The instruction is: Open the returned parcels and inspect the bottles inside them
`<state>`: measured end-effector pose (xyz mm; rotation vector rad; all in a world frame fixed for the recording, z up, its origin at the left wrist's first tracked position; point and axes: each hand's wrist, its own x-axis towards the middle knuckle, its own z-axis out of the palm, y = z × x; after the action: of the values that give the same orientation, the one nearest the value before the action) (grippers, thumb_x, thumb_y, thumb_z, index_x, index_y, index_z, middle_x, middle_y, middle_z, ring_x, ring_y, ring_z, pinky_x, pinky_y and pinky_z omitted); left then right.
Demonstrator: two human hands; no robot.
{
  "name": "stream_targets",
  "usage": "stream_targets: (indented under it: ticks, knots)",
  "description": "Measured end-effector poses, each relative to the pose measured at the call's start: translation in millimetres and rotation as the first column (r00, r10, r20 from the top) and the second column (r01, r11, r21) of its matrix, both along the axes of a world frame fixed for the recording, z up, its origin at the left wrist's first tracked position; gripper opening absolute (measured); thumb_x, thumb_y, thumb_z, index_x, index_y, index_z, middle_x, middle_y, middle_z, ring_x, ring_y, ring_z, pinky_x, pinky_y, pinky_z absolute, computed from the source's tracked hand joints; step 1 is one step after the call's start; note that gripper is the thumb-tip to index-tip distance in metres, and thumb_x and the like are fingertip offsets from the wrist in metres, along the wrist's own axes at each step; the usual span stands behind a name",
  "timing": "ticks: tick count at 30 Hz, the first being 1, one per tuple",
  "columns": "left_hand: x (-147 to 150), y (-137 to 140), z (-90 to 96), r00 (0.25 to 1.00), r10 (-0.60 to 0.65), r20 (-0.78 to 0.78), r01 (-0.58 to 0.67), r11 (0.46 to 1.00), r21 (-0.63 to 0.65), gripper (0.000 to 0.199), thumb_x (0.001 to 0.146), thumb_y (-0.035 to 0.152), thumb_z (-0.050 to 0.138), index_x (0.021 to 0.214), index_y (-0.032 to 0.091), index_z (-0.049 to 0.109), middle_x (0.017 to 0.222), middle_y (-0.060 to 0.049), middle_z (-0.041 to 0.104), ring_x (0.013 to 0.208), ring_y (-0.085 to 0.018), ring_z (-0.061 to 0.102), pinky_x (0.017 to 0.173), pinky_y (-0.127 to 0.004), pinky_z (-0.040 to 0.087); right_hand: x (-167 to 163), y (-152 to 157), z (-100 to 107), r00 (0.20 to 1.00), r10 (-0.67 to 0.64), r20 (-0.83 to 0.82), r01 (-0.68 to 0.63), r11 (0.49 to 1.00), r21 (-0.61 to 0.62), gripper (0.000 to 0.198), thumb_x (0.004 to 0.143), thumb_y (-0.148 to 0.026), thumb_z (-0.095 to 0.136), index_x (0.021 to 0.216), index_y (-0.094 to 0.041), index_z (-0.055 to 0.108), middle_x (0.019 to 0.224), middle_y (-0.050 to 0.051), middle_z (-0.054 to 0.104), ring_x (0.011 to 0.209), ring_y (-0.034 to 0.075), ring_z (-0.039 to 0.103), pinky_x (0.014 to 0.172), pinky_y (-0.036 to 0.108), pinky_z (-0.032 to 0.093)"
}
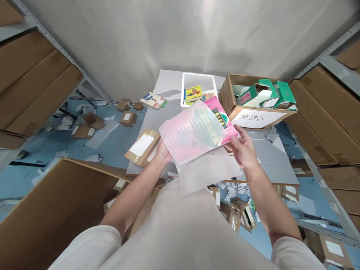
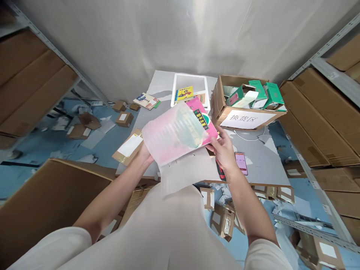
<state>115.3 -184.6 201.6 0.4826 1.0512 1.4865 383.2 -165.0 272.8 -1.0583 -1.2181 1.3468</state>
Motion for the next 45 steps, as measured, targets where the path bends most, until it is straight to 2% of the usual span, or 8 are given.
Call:
stream_targets:
  ticks: [6, 14, 21, 27, 33, 39, 42, 45]
  knots:
    - [-44, 1, -21.0, 0.923, 0.359, -0.141, -0.361, 0.933, 0.014, 0.039, 0.071, 0.036, 0.071, 0.106, 0.02, 0.064, 0.103, -0.005, 0.073, 0.103, -0.022, 0.068, 0.093, -0.04, 0.054, 1, 21, -7, 0.994, -0.078, -0.078, 0.072, 0.995, -0.073, 0.053, 0.062, -0.041, 0.084, 0.109, -0.026, 0.065, 0.091, 0.003, 0.074, 0.083, 0.022, 0.072, 0.068, 0.038, 0.064]
    - [-146, -15, -58.8, 0.199, 0.558, -0.806, -0.691, 0.663, 0.288, 0.041, 0.077, 0.016, 0.039, 0.106, 0.011, 0.068, 0.124, -0.014, 0.062, 0.122, -0.025, 0.057, 0.111, -0.045, 0.04, 45, 39, 16, 0.985, -0.167, -0.032, 0.17, 0.975, 0.142, 0.04, 0.066, -0.034, 0.083, 0.103, -0.028, 0.069, 0.09, -0.001, 0.073, 0.07, 0.017, 0.07, 0.057, 0.032, 0.063]
    - [-137, -44, -94.1, -0.127, -0.155, -0.98, -0.178, 0.975, -0.131, 0.059, 0.076, 0.009, 0.041, 0.131, 0.016, 0.057, 0.151, -0.013, 0.042, 0.148, -0.027, 0.023, 0.118, -0.052, 0.025, 67, 45, 35, 0.952, -0.299, -0.069, 0.306, 0.9, 0.309, 0.04, 0.071, -0.033, 0.081, 0.11, -0.031, 0.069, 0.097, -0.002, 0.072, 0.075, 0.016, 0.07, 0.065, 0.033, 0.064]
    - [-87, -45, -109.9, -0.327, -0.423, -0.845, 0.244, 0.826, -0.508, 0.066, 0.082, 0.011, 0.038, 0.148, 0.012, 0.037, 0.157, -0.017, 0.029, 0.149, -0.028, 0.02, 0.118, -0.052, 0.022, 61, 45, 27, 0.949, -0.307, -0.065, 0.313, 0.91, 0.274, 0.04, 0.069, -0.035, 0.081, 0.107, -0.032, 0.069, 0.094, -0.003, 0.071, 0.076, 0.015, 0.07, 0.065, 0.032, 0.064]
    - [-68, -26, -101.3, -0.243, -0.481, -0.843, 0.489, 0.69, -0.534, 0.07, 0.074, 0.011, 0.041, 0.143, 0.001, 0.041, 0.151, -0.02, 0.039, 0.143, -0.028, 0.034, 0.116, -0.042, 0.029, 41, 48, 17, 0.953, -0.299, -0.055, 0.302, 0.912, 0.277, 0.041, 0.072, -0.034, 0.078, 0.11, -0.03, 0.067, 0.094, -0.001, 0.072, 0.08, 0.017, 0.071, 0.066, 0.034, 0.064]
    - [-69, -8, -47.0, 0.336, -0.074, -0.939, 0.043, 0.997, -0.063, 0.037, 0.087, 0.029, 0.041, 0.109, 0.014, 0.066, 0.109, -0.014, 0.071, 0.107, -0.026, 0.066, 0.096, -0.04, 0.05, 42, 46, 26, 0.975, -0.217, -0.036, 0.219, 0.946, 0.241, 0.045, 0.067, -0.038, 0.081, 0.109, -0.029, 0.067, 0.097, 0.001, 0.073, 0.081, 0.021, 0.072, 0.065, 0.038, 0.064]
    - [-50, 10, -8.1, 0.587, 0.065, -0.807, 0.113, 0.98, 0.161, 0.069, 0.078, 0.044, 0.065, 0.138, 0.017, 0.044, 0.145, -0.017, 0.048, 0.129, -0.028, 0.052, 0.1, -0.04, 0.047, 43, 46, 39, 0.991, -0.132, -0.032, 0.136, 0.969, 0.207, 0.048, 0.064, -0.038, 0.084, 0.107, -0.027, 0.068, 0.092, 0.002, 0.074, 0.074, 0.021, 0.071, 0.056, 0.035, 0.063]
    - [-24, 16, 15.3, 0.777, -0.143, -0.613, 0.301, 0.94, 0.162, 0.082, 0.067, 0.052, 0.077, 0.137, 0.018, 0.048, 0.144, -0.017, 0.049, 0.126, -0.032, 0.054, 0.098, -0.041, 0.049, 40, 47, 48, 0.997, -0.069, -0.019, 0.072, 0.983, 0.168, 0.049, 0.062, -0.039, 0.085, 0.107, -0.026, 0.068, 0.093, 0.002, 0.074, 0.071, 0.019, 0.071, 0.052, 0.032, 0.062]
